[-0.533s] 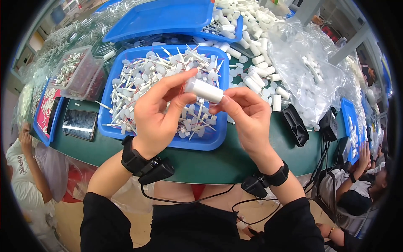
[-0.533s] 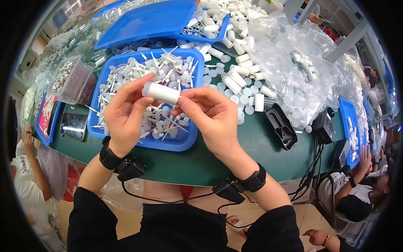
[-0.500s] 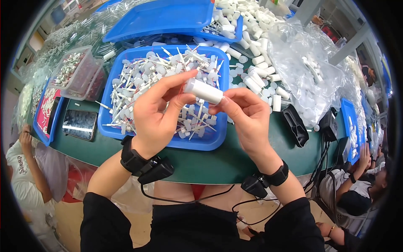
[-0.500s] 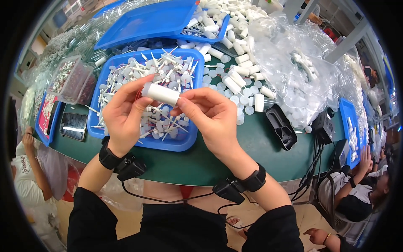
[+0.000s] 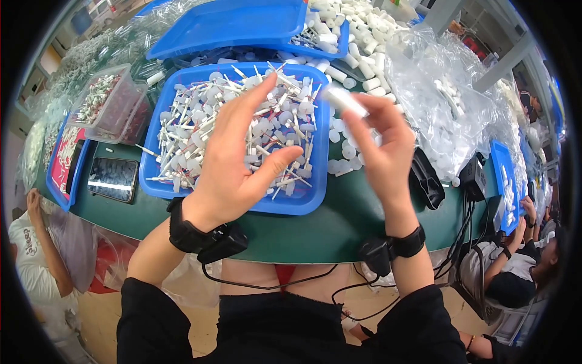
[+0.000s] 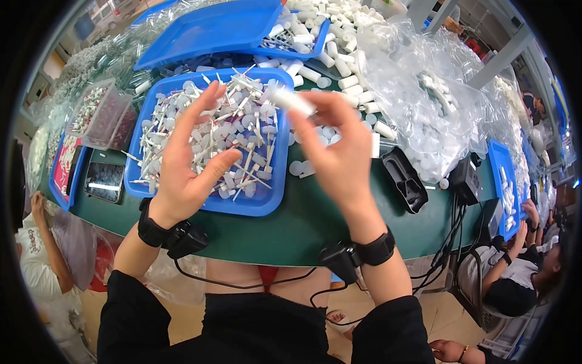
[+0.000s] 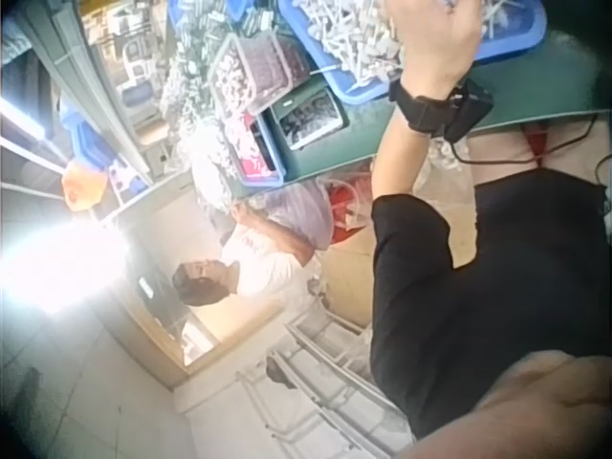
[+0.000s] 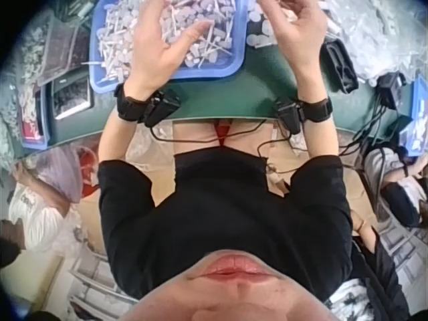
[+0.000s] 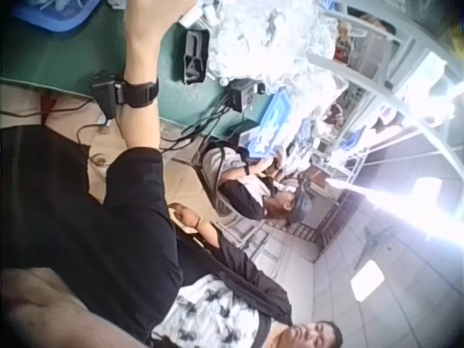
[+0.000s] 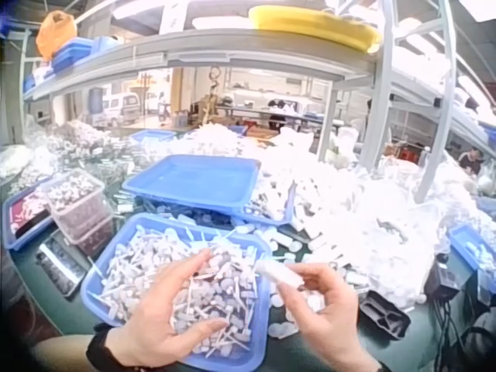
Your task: Assembling small plastic components at a factory workbench.
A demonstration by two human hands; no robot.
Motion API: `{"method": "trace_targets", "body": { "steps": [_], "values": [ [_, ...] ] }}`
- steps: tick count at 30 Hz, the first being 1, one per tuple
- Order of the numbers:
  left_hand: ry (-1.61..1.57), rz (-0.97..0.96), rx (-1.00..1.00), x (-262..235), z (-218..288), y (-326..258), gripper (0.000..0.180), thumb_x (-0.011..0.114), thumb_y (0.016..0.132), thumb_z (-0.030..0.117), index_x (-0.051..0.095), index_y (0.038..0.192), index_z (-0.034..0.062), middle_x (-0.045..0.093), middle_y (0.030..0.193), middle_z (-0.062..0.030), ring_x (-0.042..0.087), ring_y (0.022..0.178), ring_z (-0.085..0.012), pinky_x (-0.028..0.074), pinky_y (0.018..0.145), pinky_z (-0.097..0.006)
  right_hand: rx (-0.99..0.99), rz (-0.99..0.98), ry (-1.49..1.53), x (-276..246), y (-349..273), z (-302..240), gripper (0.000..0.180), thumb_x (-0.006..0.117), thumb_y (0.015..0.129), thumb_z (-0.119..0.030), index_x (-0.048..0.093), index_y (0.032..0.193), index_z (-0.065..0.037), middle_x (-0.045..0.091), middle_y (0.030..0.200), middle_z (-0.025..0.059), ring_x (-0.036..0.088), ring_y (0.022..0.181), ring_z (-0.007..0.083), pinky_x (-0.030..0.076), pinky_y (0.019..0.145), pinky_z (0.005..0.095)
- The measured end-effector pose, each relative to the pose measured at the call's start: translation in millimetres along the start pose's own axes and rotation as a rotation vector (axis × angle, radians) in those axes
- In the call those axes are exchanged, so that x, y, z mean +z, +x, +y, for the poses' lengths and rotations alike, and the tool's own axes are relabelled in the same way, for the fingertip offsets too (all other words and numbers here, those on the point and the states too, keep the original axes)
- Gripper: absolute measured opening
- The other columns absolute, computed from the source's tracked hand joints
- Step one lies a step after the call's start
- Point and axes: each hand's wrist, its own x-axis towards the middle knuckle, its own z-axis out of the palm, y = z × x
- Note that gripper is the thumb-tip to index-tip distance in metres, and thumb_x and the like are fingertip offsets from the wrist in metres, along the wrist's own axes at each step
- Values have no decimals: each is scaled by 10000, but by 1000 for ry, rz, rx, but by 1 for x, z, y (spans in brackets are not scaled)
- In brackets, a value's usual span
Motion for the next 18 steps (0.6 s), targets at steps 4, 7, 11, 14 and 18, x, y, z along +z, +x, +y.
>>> {"method": "trace_targets", "body": {
  "steps": [4, 7, 11, 14, 18],
  "values": [
    [598, -56, 132, -9, 2, 2, 310, 716, 706, 115, 656, 1010, 135, 498, 1232, -91, 417, 1161, -303, 291, 968, -425, -12, 233, -564, -32, 18, 26, 290, 703, 742, -168, 590, 973, -32, 619, 850, 86, 588, 779, 221, 461, 721, 319],
    [720, -111, 123, -9, -1, -2, 211, 722, 678, 117, 663, 877, 159, 483, 1226, -73, 396, 1166, -294, 250, 952, -465, -28, 247, -946, -40, 17, 46, 312, 702, 721, -166, 570, 981, -56, 583, 862, 78, 546, 827, 268, 434, 753, 361],
    [667, -159, 129, -6, -3, -4, 176, 726, 673, 124, 656, 832, 152, 470, 1236, -79, 395, 1173, -304, 236, 968, -496, -285, 247, -901, -32, 22, 31, 264, 711, 708, -178, 586, 918, -79, 565, 876, 81, 521, 829, 279, 399, 747, 375],
    [664, -140, 125, -7, -2, -4, 191, 726, 669, 123, 654, 844, 152, 473, 1227, -84, 389, 1186, -305, 224, 989, -494, -480, 78, -562, -9, 11, 9, 175, 732, 675, -178, 631, 796, -100, 546, 855, 61, 499, 765, 242, 373, 701, 346],
    [633, -128, 99, -5, -3, -6, 199, 721, 673, 128, 652, 858, 152, 472, 1224, -86, 386, 1194, -306, 211, 1002, -498, -483, -100, -610, 26, -12, 3, 191, 749, 663, -224, 617, 739, -109, 512, 830, 29, 478, 785, 215, 347, 706, 342]
  ]
}}
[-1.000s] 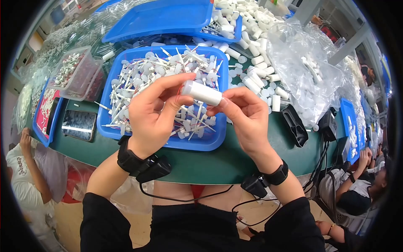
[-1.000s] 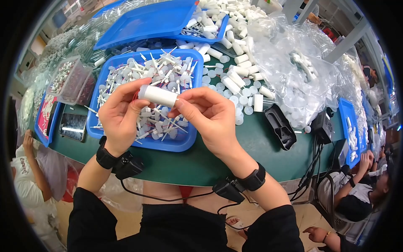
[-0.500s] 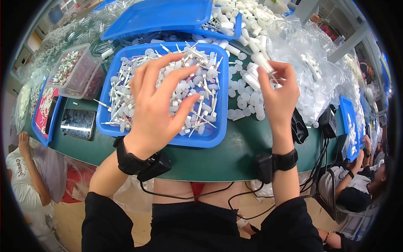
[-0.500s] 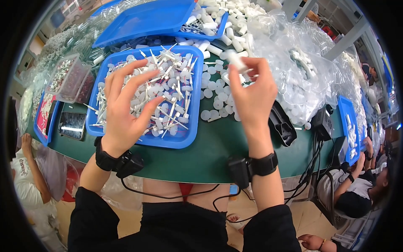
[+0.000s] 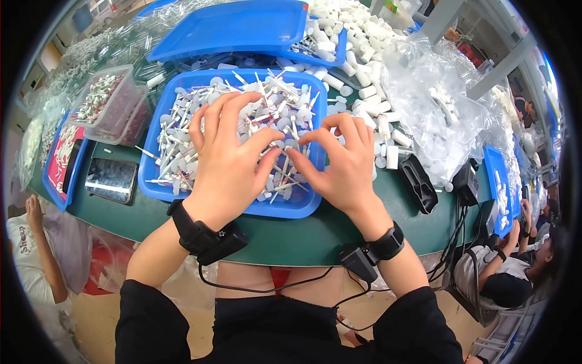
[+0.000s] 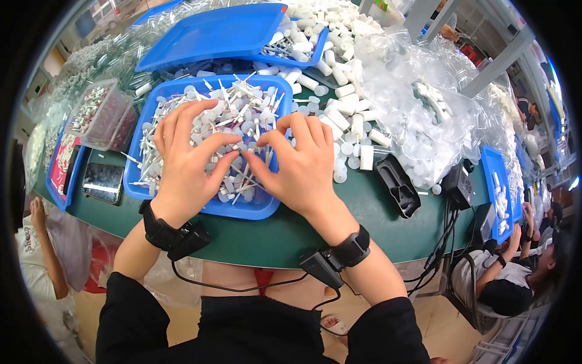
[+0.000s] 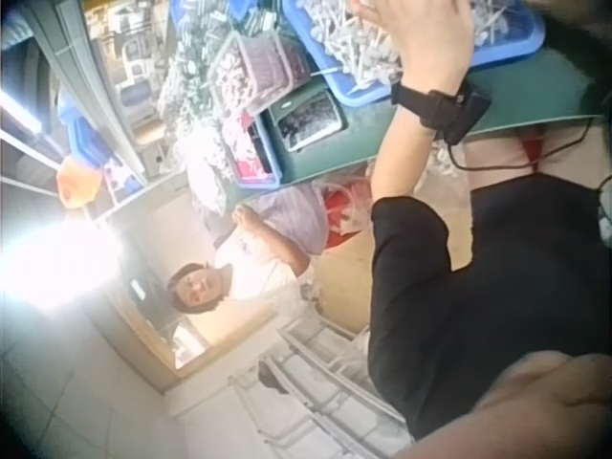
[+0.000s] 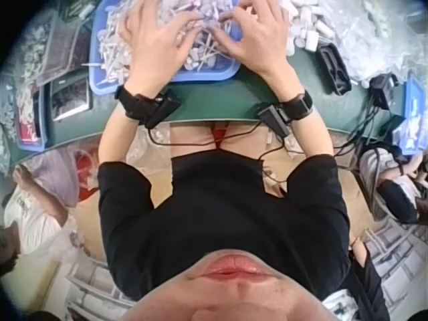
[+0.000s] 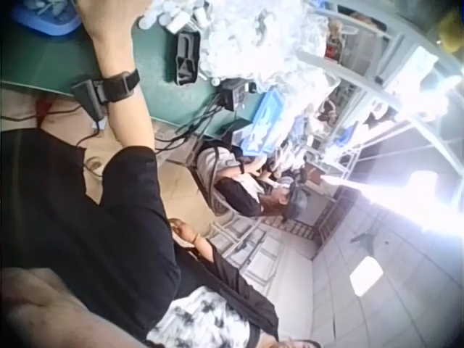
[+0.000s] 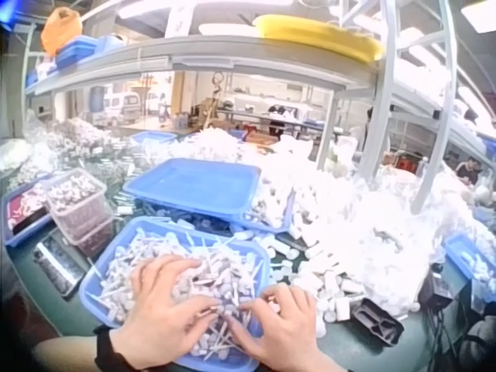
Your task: Assembling small plastic components at a factory workbench.
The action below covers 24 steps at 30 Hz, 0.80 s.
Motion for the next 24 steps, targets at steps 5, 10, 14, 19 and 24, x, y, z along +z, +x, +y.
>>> {"method": "trace_targets", "body": {
  "steps": [5, 10, 14, 19, 24],
  "values": [
    [0, 10, 0, -1, 2, 0, 199, 721, 674, 138, 649, 859, 154, 476, 1213, -81, 390, 1190, -301, 209, 1002, -495, 112, -30, -83, 3, -3, 6, 171, 739, 678, -202, 614, 749, -111, 489, 800, 27, 467, 768, 216, 334, 694, 346],
    [-23, 19, 19, 0, -1, 2, 250, 717, 690, 146, 640, 928, 148, 492, 1180, -64, 419, 1146, -277, 238, 969, -457, 112, 26, -70, 4, -4, 11, 106, 707, 727, -137, 615, 766, -102, 484, 735, 11, 473, 717, 197, 334, 681, 330],
    [-93, 95, -54, -3, 0, 5, 324, 716, 712, 149, 623, 1022, 134, 543, 1110, -47, 466, 1073, -243, 275, 925, -397, 299, 140, 265, -10, 3, 3, 57, 661, 802, -73, 613, 789, -45, 501, 646, 24, 482, 586, 159, 368, 598, 279],
    [-373, 199, -64, -4, -2, 9, 312, 722, 728, 141, 638, 1026, 107, 640, 911, -30, 556, 898, -210, 348, 839, -325, 501, 52, 796, -13, -3, -2, 104, 602, 873, -90, 605, 842, 10, 587, 740, 15, 512, 675, 64, 403, 644, 210],
    [-556, 228, -93, -2, -7, 7, 250, 732, 718, 81, 662, 958, 70, 668, 869, -46, 599, 844, -192, 423, 789, -312, 562, -44, 1037, -16, -4, -5, 129, 603, 892, -129, 609, 880, -1, 605, 778, 5, 520, 692, 57, 410, 644, 198]
  ]
}}
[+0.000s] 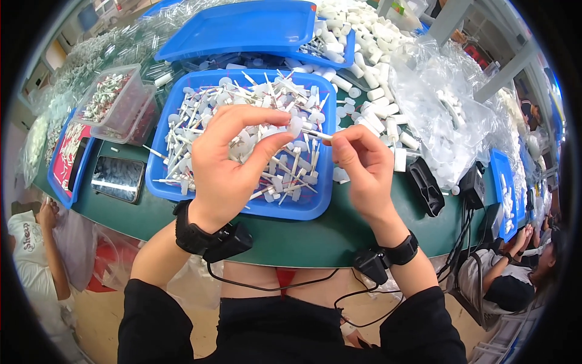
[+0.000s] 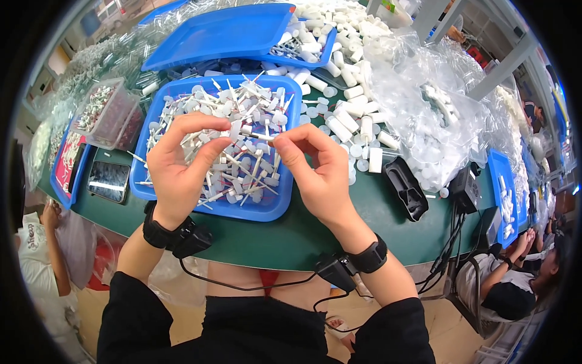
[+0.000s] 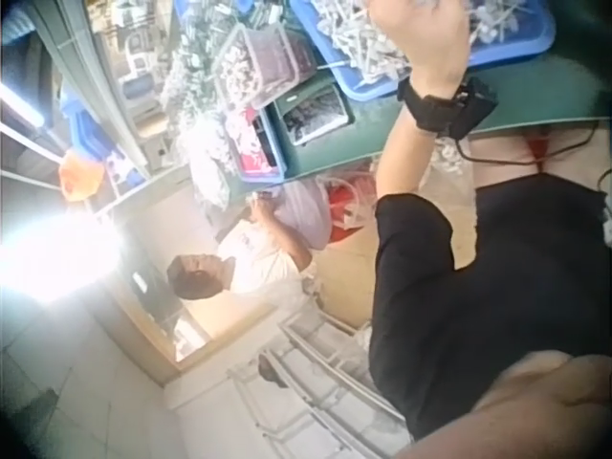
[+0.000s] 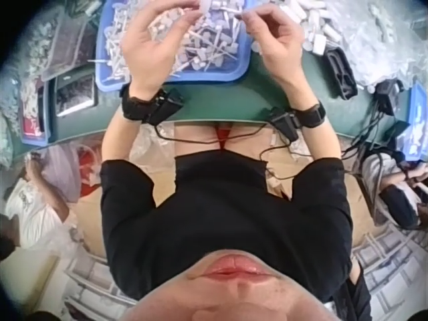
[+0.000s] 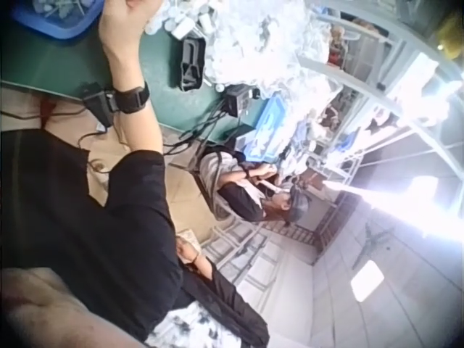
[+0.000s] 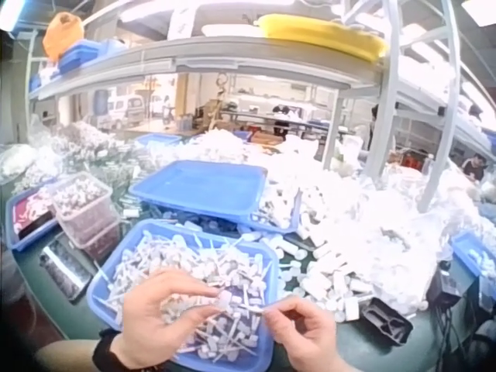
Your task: Assembling small plastic components at a factory workbench.
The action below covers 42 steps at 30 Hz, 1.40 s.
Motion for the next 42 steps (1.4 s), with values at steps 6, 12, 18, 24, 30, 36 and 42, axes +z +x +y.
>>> {"method": "trace_targets", "body": {
  "steps": [6, 12, 18, 24, 30, 36, 42],
  "values": [
    [-492, -23, -196, 4, 6, 0, 266, 713, 726, -47, 631, 972, 13, 636, 990, -91, 618, 876, -141, 515, 774, -267, 70, -85, 63, 1, -3, -5, 172, 551, 923, -171, 569, 871, -8, 593, 756, 34, 454, 583, 57, 327, 527, 188],
    [-582, -85, -83, 1, 3, -1, 382, 707, 711, -87, 545, 1051, -24, 599, 1000, -131, 625, 898, -164, 534, 772, -277, 107, -139, 137, -6, -2, -8, 140, 584, 904, -144, 607, 903, -6, 591, 746, -3, 496, 623, 37, 379, 538, 181],
    [-813, -106, -225, 0, 10, -5, 422, 696, 708, -109, 536, 1093, -39, 579, 1016, -122, 620, 898, -156, 531, 778, -275, -93, -13, -84, -27, 18, 1, 162, 537, 914, -149, 608, 929, -4, 608, 793, 14, 514, 692, 75, 413, 603, 242],
    [-859, -231, -248, 4, 9, -2, 285, 667, 740, -108, 605, 1011, -45, 538, 1092, -119, 600, 844, -141, 519, 766, -255, -149, 420, -918, -99, 45, 43, 219, 454, 867, -61, 610, 1017, -28, 632, 867, 139, 575, 806, 243, 443, 750, 348],
    [-971, -249, -348, 8, 5, -4, 165, 544, 912, 71, 582, 1039, -28, 610, 943, -108, 594, 762, -123, 500, 714, -243, 90, 46, -1180, -112, 70, 43, 327, 421, 833, -44, 625, 1086, -76, 615, 1045, 194, 591, 933, 348, 455, 823, 383],
    [-863, -361, -380, 7, -7, -6, 398, 456, 962, 343, 522, 1086, -29, 591, 891, -108, 579, 796, -152, 482, 690, -277, 79, 78, -1476, -118, 83, 59, 354, 492, 789, -135, 624, 1117, -114, 631, 1023, 183, 577, 967, 351, 447, 872, 425],
    [-927, -287, -442, 9, 4, -5, 223, 494, 947, 126, 558, 1118, -2, 593, 816, -55, 564, 700, -99, 468, 647, -238, 409, -20, -1238, -125, 105, 47, 430, 508, 731, -91, 603, 1150, -112, 630, 1055, 188, 588, 1023, 318, 456, 883, 400]
  ]
}}
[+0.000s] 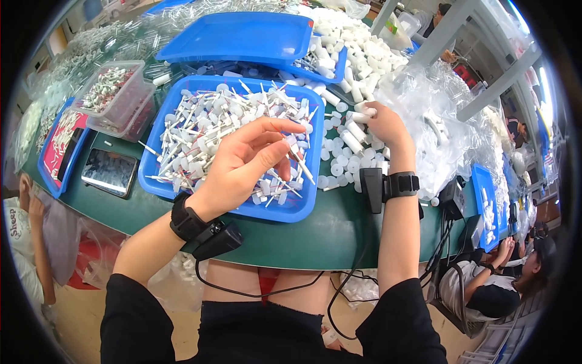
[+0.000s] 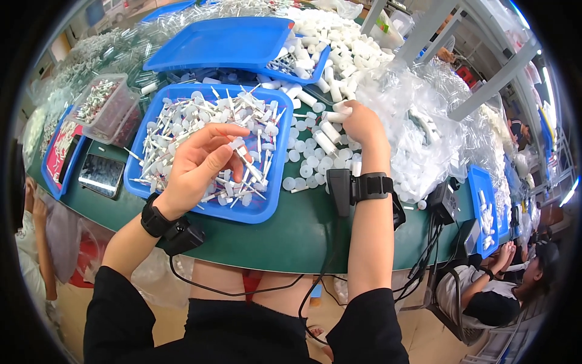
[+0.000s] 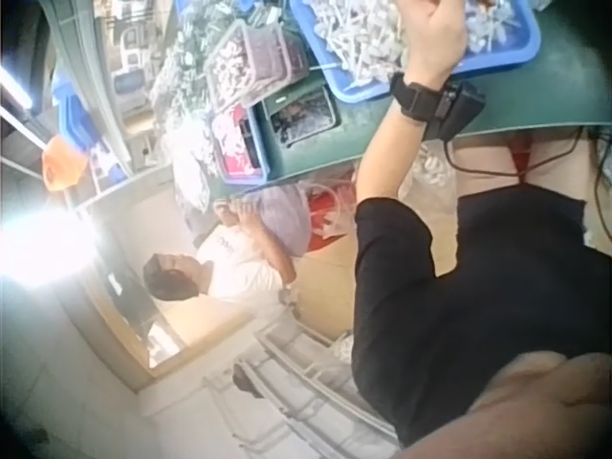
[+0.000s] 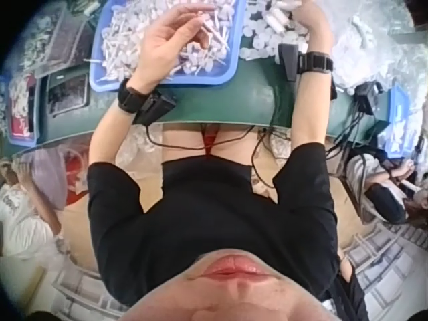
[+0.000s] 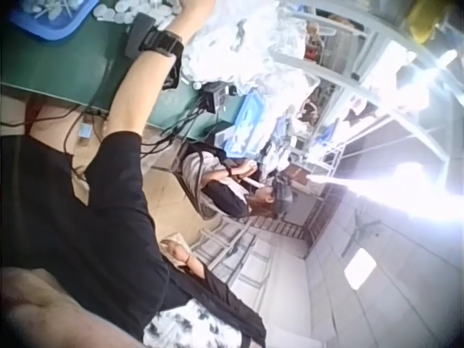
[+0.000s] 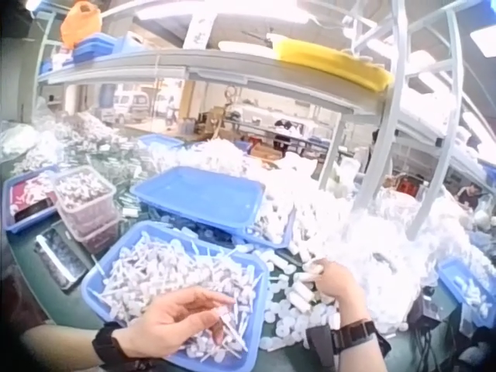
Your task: Assembling small plastic components at a factory workbench.
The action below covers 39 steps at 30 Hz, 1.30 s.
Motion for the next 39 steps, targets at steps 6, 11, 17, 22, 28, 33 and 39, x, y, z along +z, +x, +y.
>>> {"method": "trace_targets", "body": {
  "steps": [6, 11, 17, 22, 28, 33, 39],
  "values": [
    [30, 16, 41, -1, -5, 2, 242, 545, 903, 51, 574, 1137, -6, 614, 874, -65, 600, 768, -118, 482, 706, -248, -14, 6, -144, -9, 4, -5, 452, 549, 694, -61, 600, 1142, -102, 652, 1008, 176, 610, 982, 323, 480, 841, 390],
    [-4, 76, -3, 3, 0, 0, 236, 549, 902, 53, 571, 1126, -18, 648, 922, -139, 655, 819, -175, 526, 743, -277, -73, 185, -246, -10, 0, -3, 412, 595, 703, -83, 610, 1114, -99, 647, 955, 157, 606, 953, 311, 478, 808, 402],
    [-55, 132, -6, -1, -5, 1, 233, 548, 920, 111, 563, 1110, -23, 659, 869, -139, 657, 726, -170, 526, 669, -268, -457, 490, 97, -45, -56, -47, 304, 659, 733, -119, 645, 1032, -66, 607, 873, 107, 604, 782, 253, 470, 688, 353],
    [-31, 160, 49, -9, -8, 0, 195, 562, 913, 109, 566, 1067, -11, 655, 871, -123, 643, 723, -150, 508, 665, -257, -440, -56, 981, -16, -105, -86, 240, 661, 797, -61, 654, 1035, -29, 546, 871, 27, 550, 764, 69, 462, 664, 219],
    [-25, 235, 45, -2, -6, 3, 182, 573, 898, 70, 562, 1041, -42, 652, 893, -129, 631, 701, -141, 501, 654, -251, -418, -196, 1427, -7, -116, -90, 375, 663, 810, -5, 574, 1174, 22, 593, 1077, 85, 557, 979, 114, 472, 770, 224],
    [8, 198, 34, -1, -2, 1, 182, 566, 899, 58, 565, 1049, -45, 645, 894, -123, 638, 723, -146, 501, 644, -244, -425, -143, 1356, -10, -114, -81, 307, 686, 765, 10, 600, 1060, 20, 630, 1024, 104, 594, 937, 151, 479, 819, 272],
    [29, 218, 49, -2, -1, 1, 186, 572, 898, 63, 569, 1042, -54, 648, 902, -141, 633, 696, -147, 497, 627, -239, -549, -130, 1343, -5, -113, -82, 301, 684, 767, 40, 607, 1057, 42, 626, 1045, 110, 612, 931, 156, 501, 808, 266]
  ]
}}
